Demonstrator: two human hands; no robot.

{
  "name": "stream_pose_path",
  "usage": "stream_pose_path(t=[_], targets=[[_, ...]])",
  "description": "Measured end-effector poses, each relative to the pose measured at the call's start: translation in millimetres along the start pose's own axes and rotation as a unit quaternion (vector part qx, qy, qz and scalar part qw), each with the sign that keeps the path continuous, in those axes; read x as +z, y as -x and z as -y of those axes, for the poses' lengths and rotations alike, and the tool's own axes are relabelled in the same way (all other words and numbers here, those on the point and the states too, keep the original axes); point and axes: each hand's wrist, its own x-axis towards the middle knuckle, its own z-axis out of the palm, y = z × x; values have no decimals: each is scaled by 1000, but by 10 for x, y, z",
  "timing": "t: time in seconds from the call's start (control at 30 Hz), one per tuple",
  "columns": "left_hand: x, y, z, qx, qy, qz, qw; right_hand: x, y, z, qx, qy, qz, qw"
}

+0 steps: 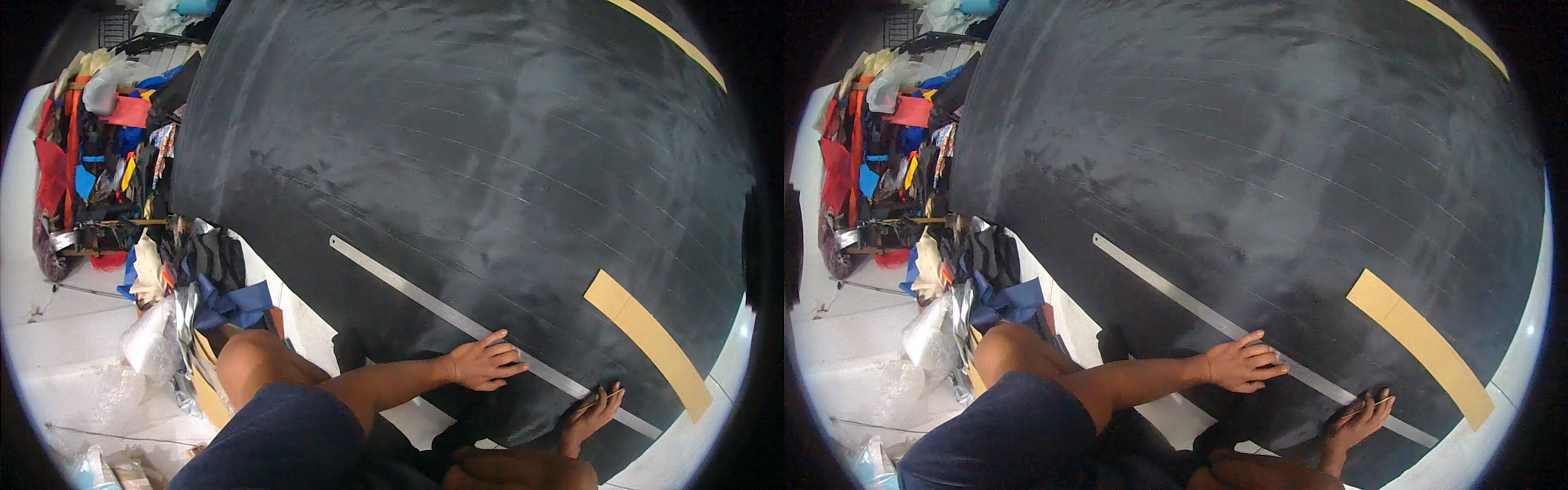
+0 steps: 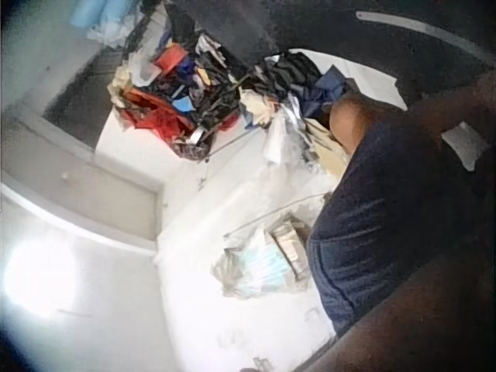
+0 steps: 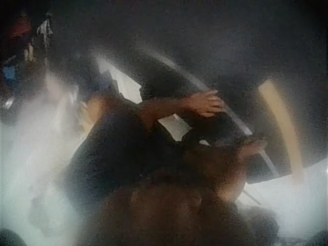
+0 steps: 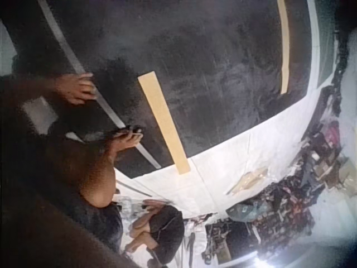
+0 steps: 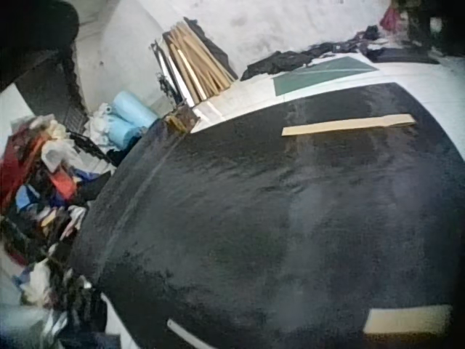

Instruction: The person uses a metal ruler and a pencil to draw straight lines on a large black fabric laid on the floor. They repeatedly reposition the ruler and mark the fabric with a pencil.

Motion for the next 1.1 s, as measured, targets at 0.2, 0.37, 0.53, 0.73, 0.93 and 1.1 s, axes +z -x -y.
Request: stream_pose_path(t=[0.2,0.37,0.53,0.73,0.93,1.1], targets=[[-171,-30,95,19,105,11,994,-17,-90,34,46,-76,-18,996],[-1531,55,964,67,122,114,984,-106,-490,-7,87,-111,-86,986],[-2589,1259,1667,-104,-74,104,986,-156,-772,-19,79,-36,-88,992],[-1827,2308,1625,-223,-77,-10,972,43,-211,-18,204,-54,-28,977],[-1217,2381,1541,-321,-89,-117,936,171,122,-86,137,-77,-4,988],[-1296,2779,1774,-380,-66,-160,909,70,205,541,135,-154,45,978]])
